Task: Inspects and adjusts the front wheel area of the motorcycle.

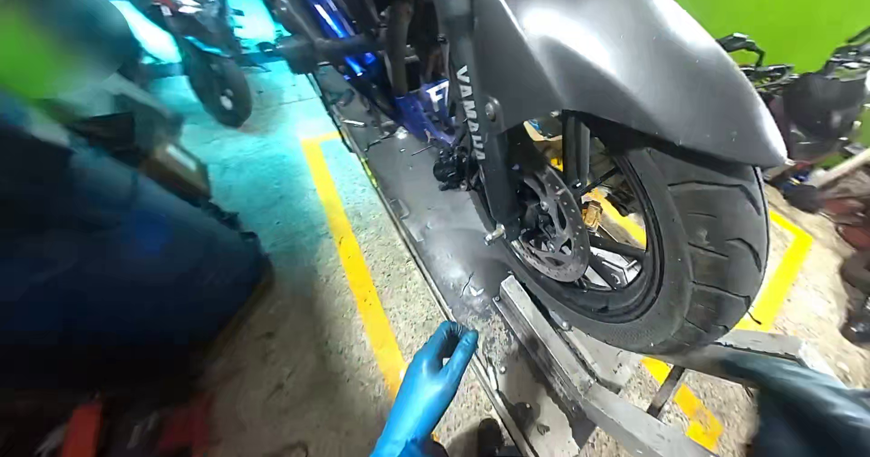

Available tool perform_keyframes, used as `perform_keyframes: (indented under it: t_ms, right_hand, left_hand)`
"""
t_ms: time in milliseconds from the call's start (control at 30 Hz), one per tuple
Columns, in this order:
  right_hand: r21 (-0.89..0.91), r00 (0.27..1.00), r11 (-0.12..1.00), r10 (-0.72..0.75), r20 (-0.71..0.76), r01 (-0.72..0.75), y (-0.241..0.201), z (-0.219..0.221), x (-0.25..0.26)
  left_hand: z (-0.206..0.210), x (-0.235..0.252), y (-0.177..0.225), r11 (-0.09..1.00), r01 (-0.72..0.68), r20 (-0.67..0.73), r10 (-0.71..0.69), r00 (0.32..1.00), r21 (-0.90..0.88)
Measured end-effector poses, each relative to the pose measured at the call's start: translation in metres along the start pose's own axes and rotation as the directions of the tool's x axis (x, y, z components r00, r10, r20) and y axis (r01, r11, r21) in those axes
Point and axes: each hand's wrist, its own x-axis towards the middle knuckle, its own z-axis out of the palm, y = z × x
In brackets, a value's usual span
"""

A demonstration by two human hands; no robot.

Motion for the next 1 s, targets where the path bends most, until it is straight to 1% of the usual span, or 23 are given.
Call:
perform_keyframes:
  t_ms: [33,100,133,200,267,367,400,500,567,600,633,700,767,833,867,933,967,1000]
  right_hand:
    - [0.034,0.999,0.999,0.012,0.039,-0.013,-0.001,0.033,0.0]
    - [0.025,0.999,0.999,0.035,-0.011,-0.035,0.004,0.096,0.018]
    - [-0.009,0.996,0.997,0.078,-0.033,-0.078,0.005,0.119,0.034]
    - [-0.11,0.974,0.968,0.224,-0.01,-0.224,0.0,0.152,0.077]
    - [-0.188,0.911,0.897,0.411,0.021,-0.4,-0.004,0.174,0.124]
    - [-0.293,0.811,0.773,0.584,-0.017,-0.563,-0.001,0.199,0.183]
    - [-0.317,0.775,0.739,0.631,0.02,-0.594,-0.001,0.203,0.193]
    - [-0.371,0.72,0.69,0.69,0.078,-0.621,0.009,0.209,0.201]
    - [-0.382,0.693,0.66,0.718,0.066,-0.647,0.021,0.209,0.194]
    - [-0.416,0.684,0.641,0.727,0.06,-0.645,0.026,0.208,0.19]
    - [-0.474,0.688,0.633,0.722,0.078,-0.612,0.029,0.208,0.188]
    - [-0.633,0.691,0.608,0.706,0.155,-0.48,0.032,0.207,0.188]
    - [-0.719,0.674,0.579,0.708,0.21,-0.385,0.034,0.203,0.188]
    - [-0.741,0.644,0.547,0.737,0.207,-0.388,0.037,0.2,0.19]
    - [-0.764,0.625,0.52,0.755,0.201,-0.382,0.036,0.199,0.191]
    - [-0.732,0.597,0.513,0.782,0.182,-0.449,0.029,0.197,0.189]
    - [-0.648,0.59,0.534,0.792,0.159,-0.543,0.027,0.197,0.188]
    - [-0.502,0.572,0.558,0.807,0.143,-0.661,0.026,0.196,0.186]
  left_hand:
    - [-0.003,0.027,0.005,1.0,-0.002,0.027,0.002,1.0,0.012]
    - [-0.007,0.082,0.015,0.995,-0.009,0.092,0.0,0.996,0.1]
    - [-0.007,0.106,0.021,0.987,-0.021,0.126,0.001,0.992,0.16]
    - [-0.009,0.143,0.038,0.947,-0.072,0.204,0.007,0.979,0.312]
    - [-0.011,0.165,0.057,0.881,-0.154,0.302,0.013,0.953,0.448]
    - [-0.015,0.178,0.075,0.812,-0.232,0.439,-0.033,0.898,0.536]
    - [-0.017,0.18,0.076,0.8,-0.244,0.471,-0.054,0.881,0.548]
    - [-0.02,0.189,0.079,0.764,-0.289,0.541,-0.093,0.836,0.577]
    - [-0.02,0.192,0.074,0.747,-0.35,0.567,-0.043,0.823,0.565]
    - [-0.019,0.191,0.068,0.74,-0.381,0.57,-0.003,0.822,0.554]
    - [-0.019,0.191,0.062,0.738,-0.403,0.569,0.032,0.822,0.541]
    - [-0.02,0.188,0.053,0.748,-0.428,0.554,0.098,0.827,0.507]
    - [-0.023,0.177,0.034,0.779,-0.48,0.47,0.273,0.839,0.404]
    - [-0.031,0.165,0.018,0.808,-0.508,0.38,0.387,0.84,0.298]
    - [-0.034,0.161,0.012,0.803,-0.524,0.346,0.424,0.837,0.285]
    - [-0.036,0.153,0.005,0.773,-0.557,0.296,0.479,0.827,0.303]
    - [-0.038,0.151,0.003,0.748,-0.577,0.271,0.511,0.816,0.329]
    - [-0.041,0.147,0.0,0.723,-0.592,0.251,0.536,0.806,0.356]
